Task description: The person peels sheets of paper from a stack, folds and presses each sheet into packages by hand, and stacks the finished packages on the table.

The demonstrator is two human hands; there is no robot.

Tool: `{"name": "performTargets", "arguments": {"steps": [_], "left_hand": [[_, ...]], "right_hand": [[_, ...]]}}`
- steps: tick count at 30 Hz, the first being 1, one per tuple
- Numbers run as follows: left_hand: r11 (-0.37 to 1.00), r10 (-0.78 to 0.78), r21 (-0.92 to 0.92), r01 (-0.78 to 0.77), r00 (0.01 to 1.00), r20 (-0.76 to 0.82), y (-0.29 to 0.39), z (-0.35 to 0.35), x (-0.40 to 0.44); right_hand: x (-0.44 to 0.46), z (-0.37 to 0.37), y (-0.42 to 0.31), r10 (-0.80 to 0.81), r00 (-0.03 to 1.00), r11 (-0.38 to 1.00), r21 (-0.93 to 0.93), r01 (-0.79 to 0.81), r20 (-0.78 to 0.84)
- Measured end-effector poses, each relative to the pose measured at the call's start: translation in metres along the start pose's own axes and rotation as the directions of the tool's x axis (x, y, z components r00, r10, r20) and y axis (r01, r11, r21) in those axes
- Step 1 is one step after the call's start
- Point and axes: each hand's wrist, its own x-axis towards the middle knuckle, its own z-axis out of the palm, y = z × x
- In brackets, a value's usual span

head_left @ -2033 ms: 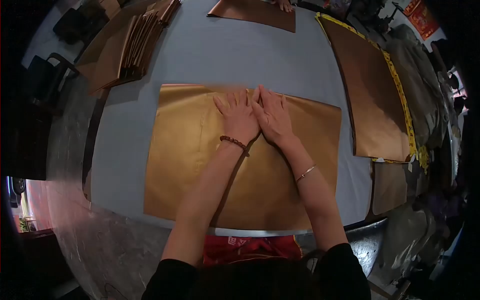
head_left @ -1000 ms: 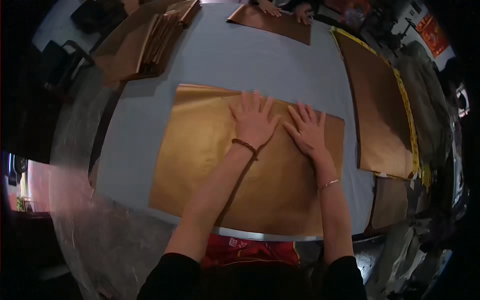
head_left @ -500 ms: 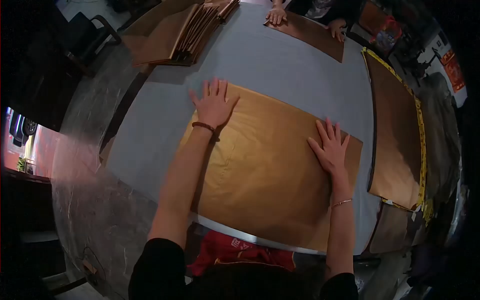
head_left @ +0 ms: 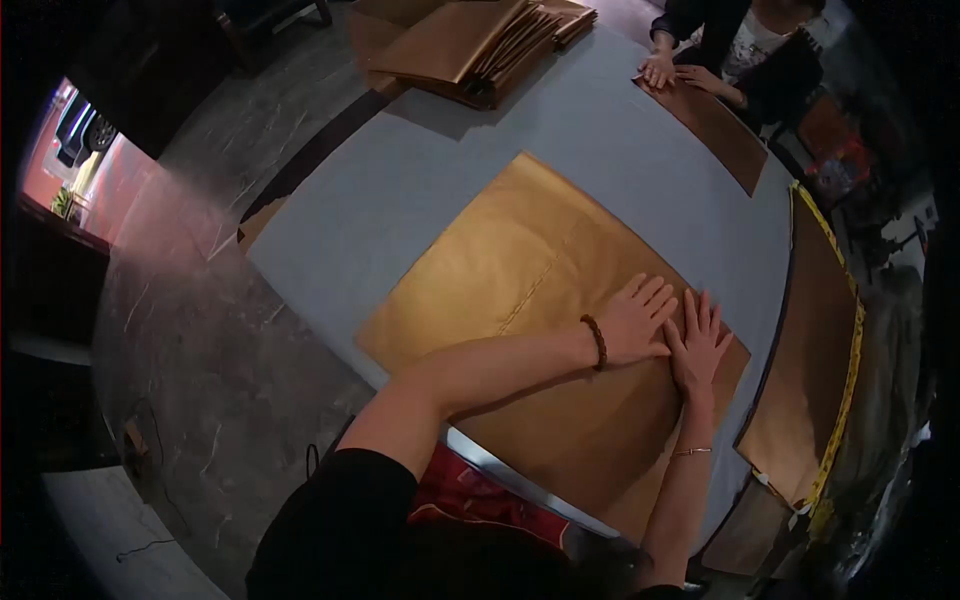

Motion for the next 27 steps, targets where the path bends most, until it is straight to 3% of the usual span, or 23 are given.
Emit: {"name": "performTargets", "arguments": {"steps": [3, 5, 6, 7, 9, 10, 12, 13, 14, 15, 16, 17, 18, 21, 23, 25, 27], "left_hand": [[0.961, -0.225, 0.168, 0.218, 0.974, 0.021, -0.065, -0.033, 0.004], [0.874, -0.442, 0.245, 0.419, 0.896, 0.045, -0.124, -0.082, -0.008], [0.837, -0.475, 0.264, 0.480, 0.876, -0.085, -0.165, -0.082, -0.020], [0.818, -0.561, 0.166, 0.551, 0.827, 0.021, -0.193, -0.118, -0.028], [0.680, -0.439, 0.588, 0.439, 0.885, -0.153, -0.239, -0.124, -0.064], [0.675, -0.474, 0.585, 0.449, 0.872, -0.122, -0.231, -0.113, -0.077], [0.890, -0.257, 0.344, 0.299, 0.952, -0.163, -0.212, -0.094, -0.078], [0.878, -0.344, 0.432, 0.209, 0.902, 0.263, -0.109, -0.165, -0.059], [0.951, -0.152, 0.279, 0.135, 0.988, 0.039, -0.094, -0.110, -0.079], [0.981, -0.168, 0.098, 0.167, 0.986, 0.006, -0.040, -0.101, -0.098], [0.996, -0.090, -0.009, 0.090, 0.996, 0.024, 0.001, -0.088, -0.131], [0.994, -0.009, -0.112, 0.012, 0.999, 0.032, 0.018, -0.080, -0.158], [0.995, -0.025, -0.100, 0.028, 0.999, 0.034, 0.014, -0.086, -0.172], [0.847, -0.442, 0.309, 0.433, 0.896, -0.044, -0.007, -0.115, -0.226], [0.650, -0.669, 0.395, 0.649, 0.735, -0.107, -0.033, -0.144, -0.275], [0.472, -0.777, 0.458, 0.753, 0.601, -0.186, -0.055, -0.162, -0.301], [0.547, -0.735, 0.402, 0.734, 0.651, -0.190, -0.067, -0.171, -0.277]], "right_hand": [[0.000, 0.000, 0.000, -0.005, 1.000, 1.000, 0.006, 0.005, -0.003], [-0.003, 0.001, -0.001, 0.002, 1.000, 1.000, 0.000, -0.002, 0.005], [0.000, -0.001, 0.000, 0.002, 1.000, 1.000, -0.010, -0.002, 0.001], [0.001, -0.002, 0.001, 0.000, 1.000, 1.000, -0.016, 0.000, 0.011], [0.001, 0.002, 0.002, 0.011, 1.000, 0.999, -0.033, -0.011, 0.005], [-0.001, 0.004, 0.002, -0.002, 0.999, 1.000, -0.030, 0.004, 0.052], [0.002, 0.004, 0.002, -0.008, 1.000, 1.000, -0.029, 0.008, -0.012], [0.000, 0.006, 0.001, -0.018, 1.000, 1.000, -0.015, 0.018, 0.014], [0.001, 0.006, 0.001, -0.008, 1.000, 1.000, -0.019, 0.008, 0.006], [0.003, 0.006, 0.004, 0.002, 1.000, 1.000, -0.027, -0.002, -0.010], [0.005, 0.008, 0.009, 0.001, 1.000, 1.000, -0.005, -0.001, -0.002], [0.007, 0.008, 0.012, -0.021, 1.000, 1.000, 0.000, 0.021, -0.001], [0.006, 0.008, 0.014, -0.029, 0.999, 0.999, 0.019, 0.029, -0.019], [0.004, 0.012, 0.006, -0.034, 0.999, 0.998, 0.048, 0.036, -0.037], [0.005, 0.008, 0.009, -0.007, 0.998, 0.999, 0.041, 0.010, -0.060], [0.005, 0.011, 0.011, -0.033, 0.999, 0.999, -0.014, 0.032, -0.036], [0.002, 0.007, 0.005, -0.018, 0.999, 1.000, -0.005, 0.018, -0.048]]}}
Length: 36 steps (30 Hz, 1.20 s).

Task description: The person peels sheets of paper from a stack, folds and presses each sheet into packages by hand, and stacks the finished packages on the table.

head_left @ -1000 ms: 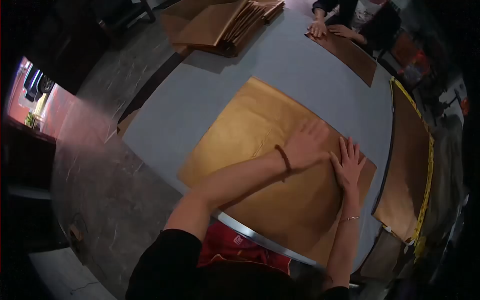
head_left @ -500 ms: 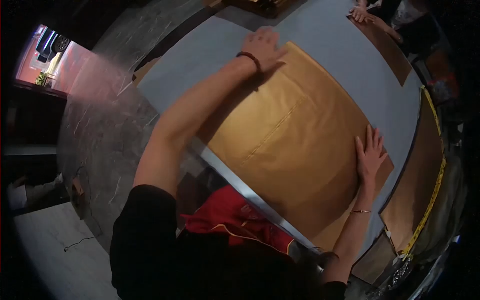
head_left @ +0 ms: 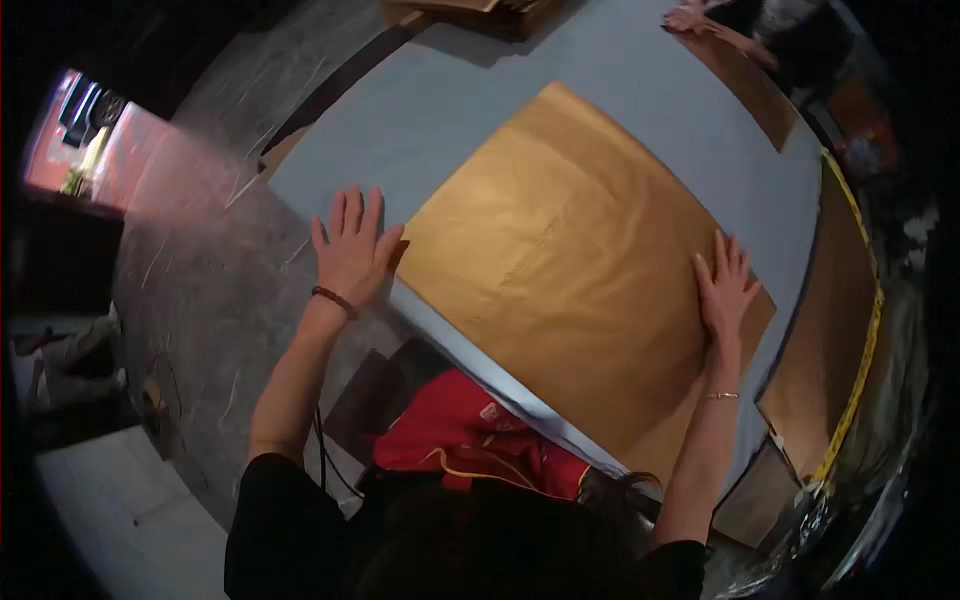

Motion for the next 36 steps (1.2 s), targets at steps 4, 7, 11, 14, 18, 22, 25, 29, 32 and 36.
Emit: {"name": "performTargets", "arguments": {"steps": [4, 7, 11, 14, 18, 22, 25, 29, 32, 36], "left_hand": [[0.824, 0.476, -0.356, -0.441, 0.880, 0.012, 0.123, -0.002, 0.076], [0.577, 0.777, -0.456, -0.678, 0.628, 0.050, 0.238, 0.008, 0.114], [0.427, 0.903, -0.424, -0.798, 0.397, 0.162, 0.316, 0.053, 0.144], [0.501, 0.863, -0.222, -0.836, 0.464, 0.200, 0.302, 0.055, 0.171], [0.705, 0.701, -0.126, -0.698, 0.659, 0.275, 0.233, 0.072, 0.242], [0.795, 0.575, 0.064, -0.603, 0.783, 0.237, 0.151, 0.102, 0.305], [0.867, 0.482, 0.019, -0.498, 0.848, 0.223, 0.135, 0.102, 0.313], [0.905, 0.374, 0.111, -0.410, 0.892, 0.253, 0.166, 0.068, 0.286], [0.713, 0.700, -0.143, -0.686, 0.688, 0.189, 0.161, 0.081, 0.297], [0.621, 0.776, -0.338, -0.707, 0.617, 0.133, 0.182, 0.043, 0.291]], "right_hand": [[-0.006, -0.008, -0.007, -0.025, 0.999, 0.999, -0.027, 0.024, -0.029], [-0.008, -0.006, -0.013, -0.047, 0.993, 0.999, -0.020, 0.045, -0.111], [0.000, 0.021, -0.010, -0.011, 0.994, 0.994, 0.103, 0.022, -0.106], [-0.008, 0.004, -0.012, 0.025, 0.966, 0.988, 0.157, 0.016, -0.258], [-0.011, -0.015, -0.013, -0.011, 0.999, 0.974, 0.225, 0.021, -0.044], [-0.013, -0.020, -0.011, -0.020, 1.000, 0.967, 0.254, 0.024, -0.017], [-0.015, -0.021, -0.011, -0.023, 1.000, 0.964, 0.265, 0.027, -0.021], [-0.014, -0.017, -0.011, -0.027, 1.000, 0.959, 0.283, 0.029, -0.011], [-0.012, -0.011, -0.011, -0.025, 0.999, 0.953, 0.300, 0.031, -0.023], [-0.013, -0.018, -0.014, -0.013, 1.000, 0.959, 0.283, 0.015, -0.006]]}}
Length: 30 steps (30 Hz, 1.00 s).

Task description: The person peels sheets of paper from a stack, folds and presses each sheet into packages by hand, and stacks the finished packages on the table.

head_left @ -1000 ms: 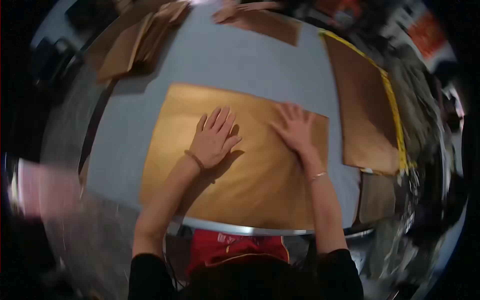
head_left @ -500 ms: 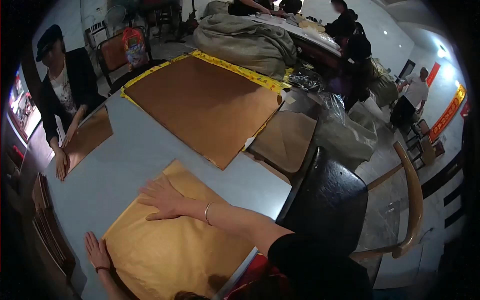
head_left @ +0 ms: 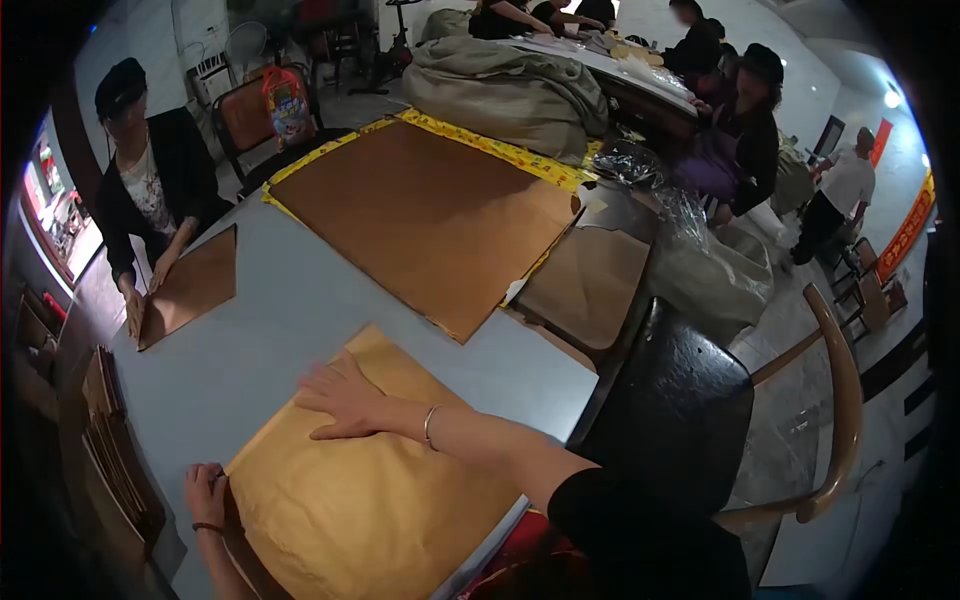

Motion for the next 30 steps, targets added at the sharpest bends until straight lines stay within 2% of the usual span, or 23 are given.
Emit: {"name": "performTargets", "arguments": {"steps": [1, 3, 4, 6, 10, 13, 14, 15, 16, 19, 20, 21, 23, 24, 25, 27, 28, 30], "left_hand": [[1.000, -0.004, 0.003, 0.004, 1.000, -0.006, -0.005, -0.002, 0.003], [0.964, -0.082, -0.254, 0.083, 0.997, 0.015, -0.016, -0.004, 0.013], [0.964, -0.079, -0.254, 0.079, 0.997, 0.011, -0.018, -0.007, 0.016], [0.918, -0.059, -0.386, 0.098, 0.992, 0.110, -0.019, -0.012, 0.023], [0.897, -0.104, -0.411, 0.163, 0.981, 0.164, -0.035, -0.010, 0.024], [0.867, -0.120, -0.458, 0.198, 0.974, 0.194, -0.043, -0.010, 0.018], [0.880, -0.114, -0.440, 0.180, 0.978, 0.172, -0.041, -0.012, 0.015], [0.891, -0.108, -0.424, 0.163, 0.983, 0.151, -0.038, -0.013, 0.012], [0.890, -0.109, -0.425, 0.164, 0.983, 0.151, -0.040, -0.012, 0.011], [0.844, -0.145, -0.496, 0.205, 0.977, 0.157, -0.040, -0.008, 0.010], [0.833, -0.156, -0.510, 0.212, 0.976, 0.151, -0.035, -0.008, 0.008], [0.822, -0.168, -0.525, 0.219, 0.975, 0.144, -0.032, -0.009, 0.008], [0.863, -0.169, -0.462, 0.204, 0.979, 0.118, -0.033, -0.010, 0.008], [0.898, -0.166, -0.396, 0.192, 0.981, 0.098, -0.034, -0.008, 0.006], [0.898, -0.170, -0.395, 0.195, 0.981, 0.097, -0.036, -0.008, 0.006], [0.904, -0.137, -0.399, 0.157, 0.987, 0.079, -0.039, -0.010, 0.006], [0.904, -0.140, -0.396, 0.160, 0.987, 0.080, -0.038, -0.015, 0.006], [0.945, -0.033, -0.325, 0.026, 0.999, -0.016, -0.033, -0.033, 0.003]], "right_hand": [[0.001, 0.001, 0.000, -0.007, 1.000, 1.000, -0.001, 0.007, -0.003], [0.002, 0.001, 0.001, -0.007, 1.000, 1.000, -0.011, 0.007, 0.001], [0.001, 0.000, 0.000, -0.007, 1.000, 1.000, -0.014, 0.007, -0.002], [0.000, -0.004, -0.002, 0.005, 0.999, 1.000, -0.009, -0.004, 0.034], [-0.001, -0.011, -0.005, 0.003, 0.999, 0.999, -0.035, -0.002, 0.048], [0.003, -0.013, 0.000, 0.056, 0.994, 0.997, 0.057, -0.061, 0.090], [0.007, -0.005, 0.010, 0.072, 0.997, 0.936, 0.344, -0.074, 0.017], [0.011, 0.003, 0.022, 0.109, 0.993, 0.797, 0.601, -0.059, -0.047], [0.021, 0.006, 0.032, 0.076, 0.992, 0.916, 0.399, -0.030, -0.101], [0.008, 0.004, 0.056, 0.087, 0.988, 0.891, 0.453, -0.021, -0.124], [0.016, 0.004, 0.069, 0.012, 0.990, 0.940, 0.338, 0.036, -0.138], [0.013, -0.004, 0.069, 0.007, 0.990, 0.941, 0.336, 0.041, -0.141], [0.001, -0.021, 0.065, 0.060, 0.988, 0.884, 0.467, 0.015, -0.145], [0.016, 0.003, 0.083, 0.016, 0.954, 0.907, 0.406, 0.113, -0.301], [0.017, -0.002, 0.082, 0.012, 0.954, 0.906, 0.407, 0.116, -0.300], [0.021, -0.018, 0.086, 0.033, 0.986, 0.994, 0.103, -0.016, -0.164], [0.027, -0.023, 0.086, 0.129, 0.987, 0.990, 0.061, -0.123, -0.092], [0.024, -0.029, 0.092, 0.077, 0.993, 0.997, 0.023, -0.075, -0.093]]}}
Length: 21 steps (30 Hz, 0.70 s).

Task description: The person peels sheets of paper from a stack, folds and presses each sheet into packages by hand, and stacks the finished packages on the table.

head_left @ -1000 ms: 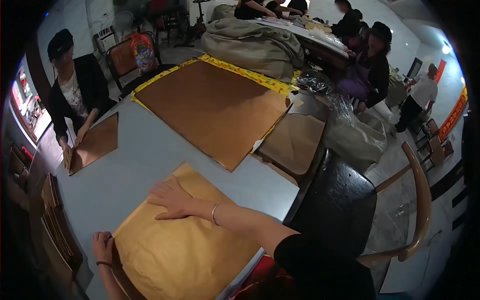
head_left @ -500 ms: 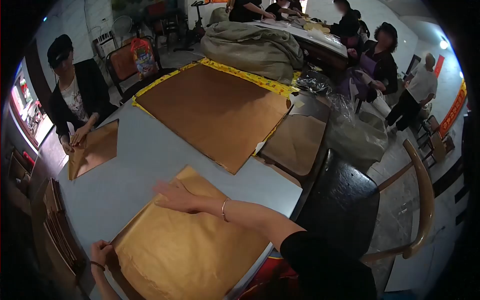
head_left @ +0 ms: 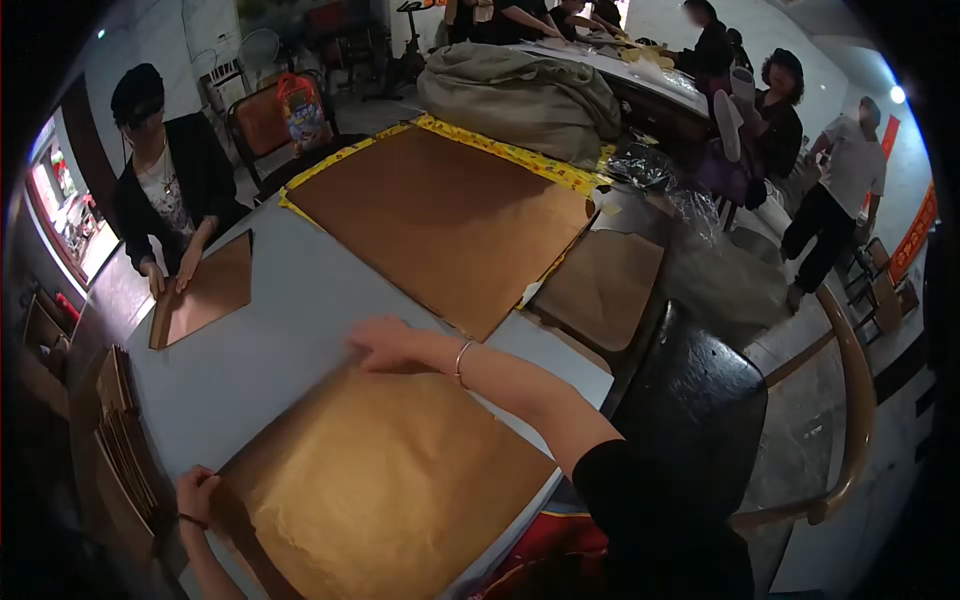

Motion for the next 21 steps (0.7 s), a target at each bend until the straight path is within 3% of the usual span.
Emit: {"name": "performTargets", "arguments": {"steps": [1, 2, 3, 5, 6, 8, 9, 11, 13, 15, 16, 17, 21], "left_hand": [[1.000, -0.005, 0.005, 0.005, 1.000, -0.004, 0.007, -0.007, -0.003], [0.991, 0.112, 0.081, -0.108, 0.992, -0.053, 0.016, -0.013, -0.007], [0.963, 0.231, 0.162, -0.214, 0.969, -0.092, 0.026, -0.020, -0.011], [0.966, 0.233, 0.129, -0.223, 0.970, -0.070, 0.054, -0.037, -0.021], [0.968, 0.238, 0.090, -0.233, 0.970, -0.046, 0.065, -0.044, -0.024], [0.974, 0.207, 0.099, -0.204, 0.978, -0.030, 0.050, -0.059, -0.017], [0.983, 0.160, 0.100, -0.157, 0.987, -0.021, 0.041, -0.064, -0.026], [0.955, 0.217, 0.228, -0.190, 0.971, -0.099, 0.061, -0.073, -0.038], [0.983, 0.179, 0.008, -0.181, 0.963, -0.203, 0.066, -0.093, -0.048], [0.949, 0.227, 0.272, -0.158, 0.943, -0.245, 0.115, -0.117, -0.067], [0.897, 0.297, 0.407, -0.174, 0.918, -0.262, 0.099, -0.138, -0.066], [0.825, 0.369, 0.536, -0.182, 0.891, -0.266, 0.085, -0.159, -0.067], [0.588, 0.600, 0.800, -0.121, 0.729, -0.331, 0.158, -0.205, -0.119]], "right_hand": [[0.002, -0.003, 0.004, -0.052, 0.999, 0.998, -0.039, 0.052, 0.000], [0.010, -0.006, 0.010, -0.049, 0.992, 0.999, -0.007, 0.050, 0.113], [0.013, -0.008, 0.011, -0.056, 0.992, 0.998, -0.003, 0.057, 0.110], [0.013, -0.015, 0.012, -0.006, 0.979, 0.992, 0.124, -0.019, 0.202], [0.013, -0.021, 0.013, -0.012, 0.980, 0.992, 0.129, -0.014, 0.199], [0.009, -0.036, 0.012, -0.060, 0.982, 0.948, 0.318, -0.001, 0.181], [0.005, -0.044, 0.009, -0.094, 0.992, 0.967, 0.244, 0.070, 0.088], [0.004, -0.075, -0.007, -0.087, 0.996, 0.982, 0.169, 0.086, 0.003], [0.012, -0.112, -0.018, -0.115, 0.986, 0.975, 0.178, 0.135, -0.118], [0.009, -0.159, -0.044, -0.159, 0.948, 0.981, 0.062, 0.182, -0.277], [0.011, -0.180, -0.051, -0.189, 0.917, 0.974, 0.052, 0.221, -0.352], [0.008, -0.201, -0.062, -0.258, 0.858, 0.960, -0.015, 0.281, -0.444], [-0.022, -0.268, -0.099, -0.469, 0.604, 0.874, -0.239, 0.424, -0.644]]}}
